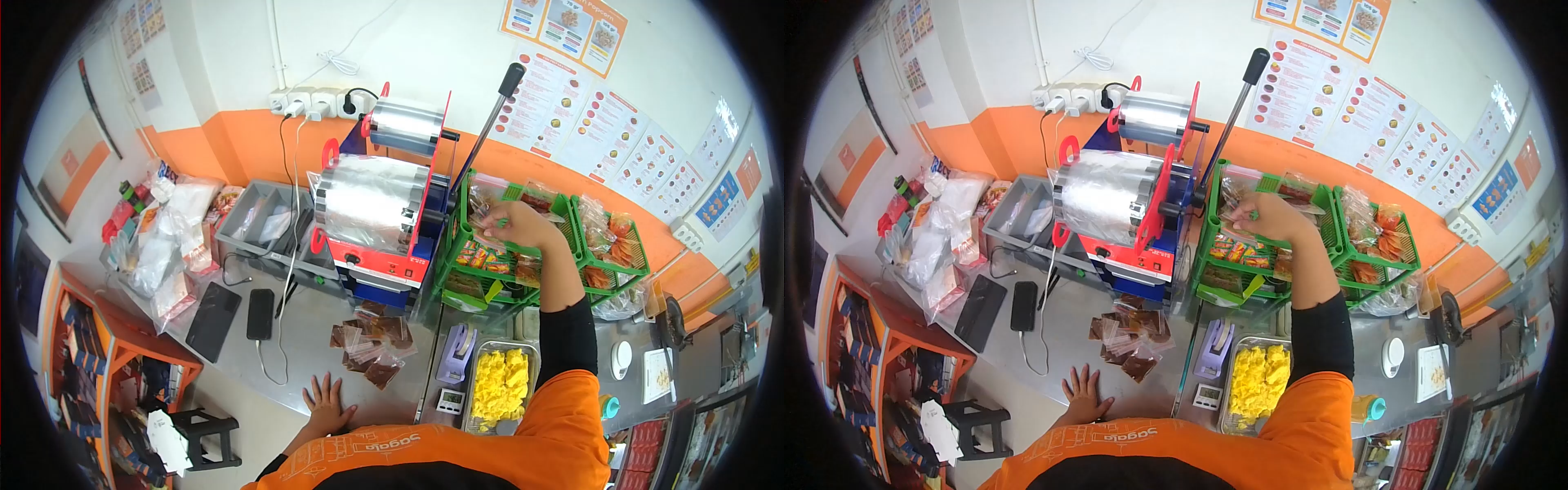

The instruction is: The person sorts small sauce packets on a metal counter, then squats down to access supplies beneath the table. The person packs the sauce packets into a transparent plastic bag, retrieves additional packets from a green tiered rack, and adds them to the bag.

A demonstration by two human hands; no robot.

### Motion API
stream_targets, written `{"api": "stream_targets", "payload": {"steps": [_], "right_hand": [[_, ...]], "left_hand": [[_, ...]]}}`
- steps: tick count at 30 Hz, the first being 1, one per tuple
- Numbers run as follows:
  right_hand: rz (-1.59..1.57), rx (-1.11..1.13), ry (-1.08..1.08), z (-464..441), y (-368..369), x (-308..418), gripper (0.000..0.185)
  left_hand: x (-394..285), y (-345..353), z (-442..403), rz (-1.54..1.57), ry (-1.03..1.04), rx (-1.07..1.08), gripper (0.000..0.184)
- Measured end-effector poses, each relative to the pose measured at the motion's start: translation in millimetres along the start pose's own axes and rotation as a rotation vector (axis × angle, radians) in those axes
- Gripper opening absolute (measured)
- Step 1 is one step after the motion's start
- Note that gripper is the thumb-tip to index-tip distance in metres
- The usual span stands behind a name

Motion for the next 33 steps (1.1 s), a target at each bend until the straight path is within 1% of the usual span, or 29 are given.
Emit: {"api": "stream_targets", "payload": {"steps": [2,5,8,11,14,17,20,23,26,29,32,33], "right_hand": [[0.082,-0.071,-0.032,-2.2,-1.5,-6.2,0.022],[-0.058,-0.139,0.044,3.0,-6.8,-4.9,0.015],[-0.213,-0.108,0.152,6.5,-10.2,-10.2,0.011],[-0.112,-0.176,0.027,0.7,-12.3,-9.7,0.011],[-0.337,-0.235,-0.025,-4.2,-5.7,-21.3,0.014],[-0.548,-0.197,0.115,-8.3,7.6,-46.5,0.027],[-0.266,0.002,0.077,-3.5,9.6,-16.0,0.043],[-0.159,0.142,0.305,-5.5,16.2,-35.7,0.052],[-0.228,-0.009,0.317,-4.2,9.6,-44.7,0.055],[-0.192,0.077,0.268,-9.9,12.3,-50.1,0.058],[-0.234,-0.022,0.212,-12.3,7.9,-34.5,0.054],[-0.264,-0.131,0.150,-13.5,-0.7,-29.0,0.053]], "left_hand": [[0.3,-0.7,-0.2,0.015,0.003,-0.002,0.095],[-2.0,2.2,5.8,0.014,0.007,-0.004,0.095],[-2.4,0.9,4.7,0.012,0.004,0.001,0.095],[-2.6,-0.3,2.7,0.018,-0.002,0.010,0.095],[-1.5,1.3,3.1,0.002,-0.004,0.010,0.095],[-2.1,1.0,2.5,-0.002,-0.003,0.008,0.095],[-0.5,1.1,0.9,0.003,0.000,0.004,0.095],[-0.6,0.7,2.0,-0.002,0.010,-0.013,0.094],[1.4,3.1,1.1,-0.012,0.008,-0.022,0.093],[-1.3,-1.3,1.4,-0.003,0.011,-0.028,0.093],[-2.0,-3.0,2.0,-0.016,0.017,-0.043,0.093],[-1.3,-2.2,1.9,-0.018,0.017,-0.039,0.094]]}}
Point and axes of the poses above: each hand's wrist, its own z-axis away from the middle knuckle, its own y-axis out of the palm, x = y × z, the point moved 8 cm from there along -z, towards the middle knuckle
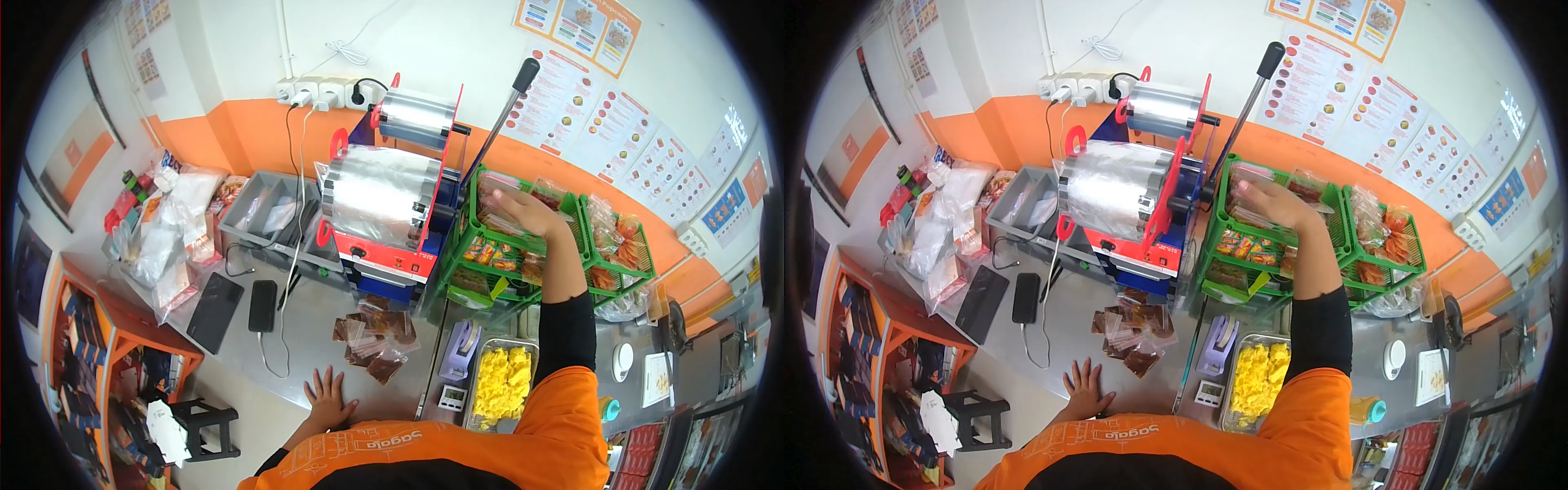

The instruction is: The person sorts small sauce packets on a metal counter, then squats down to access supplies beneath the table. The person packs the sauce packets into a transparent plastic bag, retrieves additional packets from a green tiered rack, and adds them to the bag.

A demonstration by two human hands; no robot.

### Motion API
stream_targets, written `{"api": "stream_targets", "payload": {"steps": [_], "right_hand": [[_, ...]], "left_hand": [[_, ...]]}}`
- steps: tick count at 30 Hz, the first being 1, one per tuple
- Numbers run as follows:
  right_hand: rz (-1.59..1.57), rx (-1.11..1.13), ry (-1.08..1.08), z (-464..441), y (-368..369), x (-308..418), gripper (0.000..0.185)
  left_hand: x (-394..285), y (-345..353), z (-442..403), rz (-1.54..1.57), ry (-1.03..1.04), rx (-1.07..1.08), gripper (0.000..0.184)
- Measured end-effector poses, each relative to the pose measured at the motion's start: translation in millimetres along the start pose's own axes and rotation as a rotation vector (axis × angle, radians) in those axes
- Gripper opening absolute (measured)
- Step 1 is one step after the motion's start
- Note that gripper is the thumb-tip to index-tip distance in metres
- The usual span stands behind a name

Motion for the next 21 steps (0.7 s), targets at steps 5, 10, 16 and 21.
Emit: {"api": "stream_targets", "payload": {"steps": [5,10,16,21], "right_hand": [[-0.070,-0.360,-0.150,13.7,-39.4,19.6,0.051],[-0.711,0.120,-0.432,79.0,11.5,109.0,0.041],[-0.446,0.894,-0.052,124.6,220.9,98.4,0.031],[0.103,0.286,0.022,99.7,361.4,-18.1,0.036]], "left_hand": [[1.7,2.5,0.8,-0.013,0.003,-0.018,0.092],[4.7,4.0,-1.8,-0.045,-0.002,-0.079,0.090],[0.4,-38.9,-13.2,0.087,-0.087,-0.347,0.065],[-15.5,-90.3,-67.0,0.216,0.039,-0.536,0.048]]}}
Point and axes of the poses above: each hand's wrist, its own z-axis away from the middle knuckle, its own y-axis out of the palm, x = y × z, the point moved 8 cm from there along -z, towards the middle knuckle
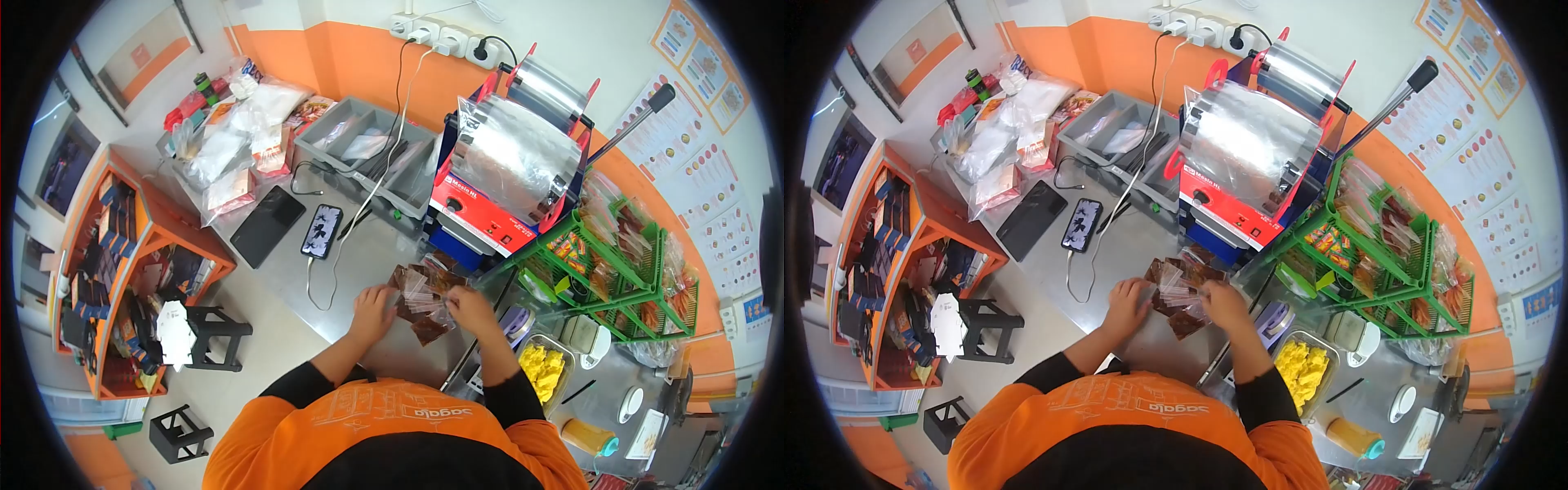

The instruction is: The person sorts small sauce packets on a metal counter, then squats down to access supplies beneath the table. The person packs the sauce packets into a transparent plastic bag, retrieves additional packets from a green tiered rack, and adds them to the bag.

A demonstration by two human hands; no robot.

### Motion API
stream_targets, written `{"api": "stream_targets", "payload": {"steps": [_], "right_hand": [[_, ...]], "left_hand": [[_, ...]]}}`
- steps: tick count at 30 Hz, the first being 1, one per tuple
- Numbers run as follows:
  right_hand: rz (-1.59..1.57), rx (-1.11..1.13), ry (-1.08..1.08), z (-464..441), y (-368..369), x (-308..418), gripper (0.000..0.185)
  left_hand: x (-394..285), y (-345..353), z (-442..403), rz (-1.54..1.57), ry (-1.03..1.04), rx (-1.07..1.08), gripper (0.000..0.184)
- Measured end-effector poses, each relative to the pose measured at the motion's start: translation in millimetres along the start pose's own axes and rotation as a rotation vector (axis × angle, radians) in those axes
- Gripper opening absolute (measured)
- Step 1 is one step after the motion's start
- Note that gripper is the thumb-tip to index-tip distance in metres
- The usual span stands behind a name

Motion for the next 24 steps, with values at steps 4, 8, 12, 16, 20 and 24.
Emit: {"api": "stream_targets", "payload": {"steps": [4,8,12,16,20,24], "right_hand": [[-0.004,-0.405,0.001,-27.3,31.5,6.9,0.036],[0.111,-0.426,0.064,-41.3,47.3,-2.4,0.038],[0.097,-0.350,0.108,-41.8,43.4,-0.5,0.038],[0.092,-0.365,0.059,-34.5,43.7,0.8,0.032],[0.015,-0.383,-0.014,-32.7,41.5,-2.2,0.023],[0.003,-0.420,-0.052,-31.3,38.0,-7.5,0.018]], "left_hand": [[-8.5,34.6,-36.7,0.015,0.030,0.120,0.043],[-16.3,56.4,-50.4,-0.013,0.012,0.037,0.040],[-2.2,67.4,-48.8,-0.054,0.003,0.021,0.042],[-11.2,59.5,-45.6,-0.078,-0.011,0.135,0.049],[-8.5,65.6,-45.8,-0.109,-0.033,0.140,0.053],[-3.8,74.6,-47.1,-0.085,-0.104,0.182,0.053]]}}
Point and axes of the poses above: each hand's wrist, its own z-axis away from the middle knuckle, its own y-axis out of the palm, x = y × z, the point moved 8 cm from there along -z, towards the middle knuckle
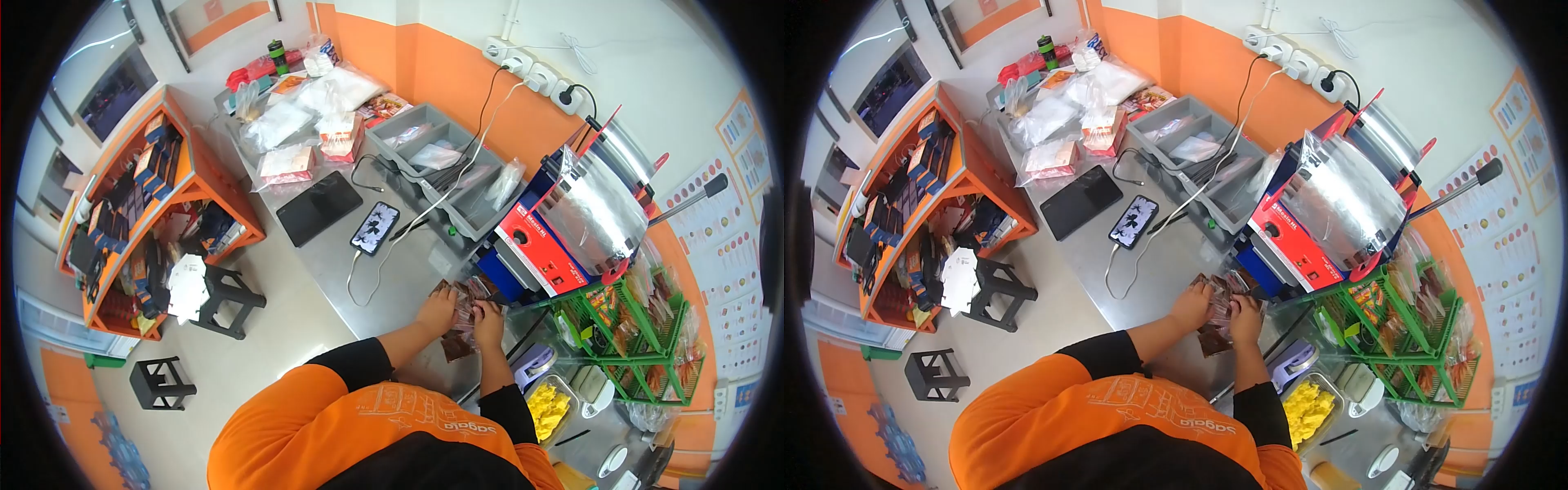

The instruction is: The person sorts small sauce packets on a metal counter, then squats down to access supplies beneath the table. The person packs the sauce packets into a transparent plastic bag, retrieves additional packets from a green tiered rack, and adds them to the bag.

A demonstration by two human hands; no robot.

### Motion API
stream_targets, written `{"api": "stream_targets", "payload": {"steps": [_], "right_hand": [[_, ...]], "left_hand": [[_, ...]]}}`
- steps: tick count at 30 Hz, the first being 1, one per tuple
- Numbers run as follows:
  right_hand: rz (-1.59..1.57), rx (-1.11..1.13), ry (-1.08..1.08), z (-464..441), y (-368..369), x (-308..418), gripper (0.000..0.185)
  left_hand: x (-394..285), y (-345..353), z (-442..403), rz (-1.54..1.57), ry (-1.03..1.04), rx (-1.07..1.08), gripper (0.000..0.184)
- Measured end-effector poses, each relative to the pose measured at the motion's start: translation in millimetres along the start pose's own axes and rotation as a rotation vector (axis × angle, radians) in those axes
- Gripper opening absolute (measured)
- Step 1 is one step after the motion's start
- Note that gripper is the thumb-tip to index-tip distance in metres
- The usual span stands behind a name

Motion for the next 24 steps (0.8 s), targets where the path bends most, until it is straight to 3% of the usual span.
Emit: {"api": "stream_targets", "payload": {"steps": [5,11,17,24], "right_hand": [[-0.038,-0.058,-0.046,2.8,-9.3,3.5,0.015],[-0.146,-0.097,0.075,9.8,-21.8,0.8,0.015],[-0.221,-0.119,0.047,14.9,-38.9,13.2,0.014],[-0.305,-0.057,0.092,21.3,-44.1,10.6,0.015]], "left_hand": [[-11.0,-13.3,6.1,-0.010,0.040,-0.073,0.049],[11.0,16.5,-5.7,-0.040,-0.081,0.038,0.057],[-24.3,-24.7,7.4,-0.113,0.085,-0.186,0.053],[-2.4,12.0,-10.1,-0.155,-0.040,-0.021,0.048]]}}
Point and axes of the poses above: each hand's wrist, its own z-axis away from the middle knuckle, its own y-axis out of the palm, x = y × z, the point moved 8 cm from there along -z, towards the middle knuckle
